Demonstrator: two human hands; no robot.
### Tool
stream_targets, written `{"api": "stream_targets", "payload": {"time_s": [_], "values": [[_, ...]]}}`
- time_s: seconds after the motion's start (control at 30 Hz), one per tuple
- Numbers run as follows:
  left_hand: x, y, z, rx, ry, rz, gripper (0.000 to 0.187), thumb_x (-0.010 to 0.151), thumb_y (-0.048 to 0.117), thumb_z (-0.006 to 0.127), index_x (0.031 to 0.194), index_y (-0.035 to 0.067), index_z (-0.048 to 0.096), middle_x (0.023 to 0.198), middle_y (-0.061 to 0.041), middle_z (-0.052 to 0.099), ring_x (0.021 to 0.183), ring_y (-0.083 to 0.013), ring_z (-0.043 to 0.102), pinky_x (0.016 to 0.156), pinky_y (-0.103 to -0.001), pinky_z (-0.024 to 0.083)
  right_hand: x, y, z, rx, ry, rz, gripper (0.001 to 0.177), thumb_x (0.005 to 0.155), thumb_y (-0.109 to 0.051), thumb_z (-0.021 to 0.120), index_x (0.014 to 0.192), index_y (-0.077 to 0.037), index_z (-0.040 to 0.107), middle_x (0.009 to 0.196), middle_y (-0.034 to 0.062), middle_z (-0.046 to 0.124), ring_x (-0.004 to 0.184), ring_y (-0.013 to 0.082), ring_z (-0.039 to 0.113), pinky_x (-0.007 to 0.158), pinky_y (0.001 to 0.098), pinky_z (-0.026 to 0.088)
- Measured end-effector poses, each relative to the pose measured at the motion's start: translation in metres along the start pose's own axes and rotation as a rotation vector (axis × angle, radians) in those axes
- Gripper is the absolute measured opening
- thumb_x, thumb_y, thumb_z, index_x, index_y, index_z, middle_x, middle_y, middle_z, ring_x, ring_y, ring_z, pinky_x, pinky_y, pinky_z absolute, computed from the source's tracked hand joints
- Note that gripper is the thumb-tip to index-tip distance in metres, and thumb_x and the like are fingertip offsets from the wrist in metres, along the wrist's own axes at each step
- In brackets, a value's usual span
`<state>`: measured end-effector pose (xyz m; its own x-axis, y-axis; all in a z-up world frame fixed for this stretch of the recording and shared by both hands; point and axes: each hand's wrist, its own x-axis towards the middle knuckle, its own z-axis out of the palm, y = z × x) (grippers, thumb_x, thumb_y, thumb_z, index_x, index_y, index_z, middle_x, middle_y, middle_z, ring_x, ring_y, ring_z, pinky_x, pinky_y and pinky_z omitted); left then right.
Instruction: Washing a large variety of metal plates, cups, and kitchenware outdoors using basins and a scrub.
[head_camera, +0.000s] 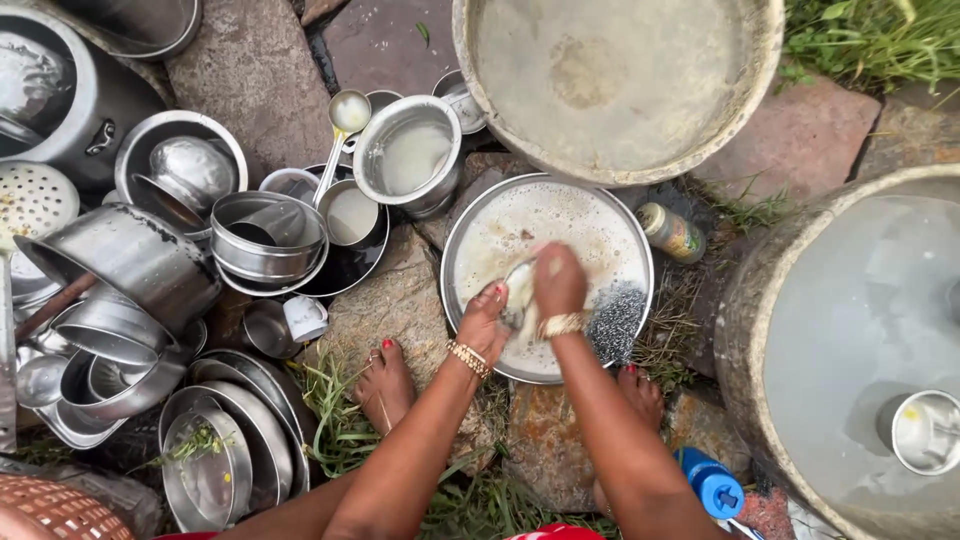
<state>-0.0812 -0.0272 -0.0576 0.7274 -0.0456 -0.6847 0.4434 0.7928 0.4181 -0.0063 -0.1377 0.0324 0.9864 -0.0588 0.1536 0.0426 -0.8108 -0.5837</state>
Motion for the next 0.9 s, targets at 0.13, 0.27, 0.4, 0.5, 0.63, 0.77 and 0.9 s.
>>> {"api": "stream_targets", "payload": {"time_s": [0.13, 0.27, 0.4, 0.5, 0.63, 0.77, 0.9], "values": [[-0.058, 0.068, 0.096, -0.053, 0.046, -0.089, 0.041, 0.096, 0.032, 0.048, 0.124, 0.003, 0.053, 0.109, -0.012, 0.065, 0.104, -0.0278, 0.062, 0.078, -0.044, 0.059, 0.027, 0.021, -0.01, 0.519, 0.151, 0.154, 0.028, 0.107, -0.027, 0.064, 0.091, -0.006, 0.073, 0.072, 0.0085, 0.071, 0.064, 0.0173, 0.062, 0.06, 0.0294, 0.052], [-0.032, 0.089, 0.071, -0.054, 0.078, -0.237, 0.043, 0.087, 0.019, 0.041, 0.126, 0.008, 0.054, 0.108, -0.012, 0.066, 0.107, -0.0301, 0.064, 0.082, -0.053, 0.059, 0.013, 0.049, 0.009, 0.617, -0.185, 0.157, 0.035, 0.1, -0.034, 0.065, 0.078, -0.007, 0.072, 0.065, 0.006, 0.072, 0.052, 0.0143, 0.068, 0.046, 0.025, 0.054], [0.044, 0.046, -0.015, 0.3, 0.155, 0.366, 0.064, 0.076, -0.019, 0.044, 0.134, 0.003, 0.059, 0.119, -0.014, 0.066, 0.105, -0.0299, 0.059, 0.086, -0.044, 0.041, 0.015, 0.054, 0.001, 0.264, -0.114, 0.27, 0.019, 0.088, -0.023, 0.066, 0.1, -0.011, 0.074, 0.11, 0.0118, 0.069, 0.095, 0.024, 0.068, 0.068, 0.025, 0.062], [0.016, 0.069, 0.009, 0.65, 0.266, 0.705, 0.068, 0.073, -0.021, 0.041, 0.134, 0.001, 0.062, 0.13, -0.015, 0.066, 0.121, -0.029, 0.06, 0.102, -0.038, 0.041, -0.002, 0.072, 0.014, -0.439, 0.167, 0.049, 0.05, 0.075, -0.032, 0.068, 0.122, -0.016, 0.071, 0.139, 0.0144, 0.056, 0.123, 0.0272, 0.058, 0.085, 0.0308, 0.062], [0.025, 0.065, 0.011, 0.547, 0.186, 0.696, 0.072, 0.07, -0.018, 0.037, 0.135, 0.003, 0.059, 0.137, -0.011, 0.063, 0.128, -0.0252, 0.06, 0.107, -0.033, 0.045, -0.036, 0.047, 0.009, -0.183, -0.37, 0.054, 0.06, 0.085, 0.002, 0.061, 0.137, -0.028, 0.061, 0.155, 0.0017, 0.051, 0.144, 0.0265, 0.047, 0.101, 0.0336, 0.058], [0.024, 0.044, 0.014, 0.415, 0.061, 0.525, 0.061, 0.08, -0.008, 0.046, 0.138, 0.006, 0.059, 0.14, -0.01, 0.061, 0.126, -0.0227, 0.058, 0.105, -0.032, 0.046, -0.037, 0.015, 0.027, 0.418, -0.376, 0.491, 0.044, 0.096, -0.02, 0.055, 0.139, -0.028, 0.061, 0.157, 0.0015, 0.053, 0.137, 0.0246, 0.061, 0.102, 0.0404, 0.058], [0.047, 0.031, 0.005, 0.566, 0.096, 0.249, 0.04, 0.101, 0.023, 0.052, 0.139, 0.01, 0.06, 0.132, -0.013, 0.067, 0.116, -0.0206, 0.062, 0.098, -0.032, 0.05, -0.052, 0.009, 0.05, -0.044, -0.096, -0.114, 0.053, 0.097, -0.009, 0.049, 0.15, -0.013, 0.052, 0.16, 0.0186, 0.042, 0.148, 0.0353, 0.036, 0.115, 0.0544, 0.038]]}}
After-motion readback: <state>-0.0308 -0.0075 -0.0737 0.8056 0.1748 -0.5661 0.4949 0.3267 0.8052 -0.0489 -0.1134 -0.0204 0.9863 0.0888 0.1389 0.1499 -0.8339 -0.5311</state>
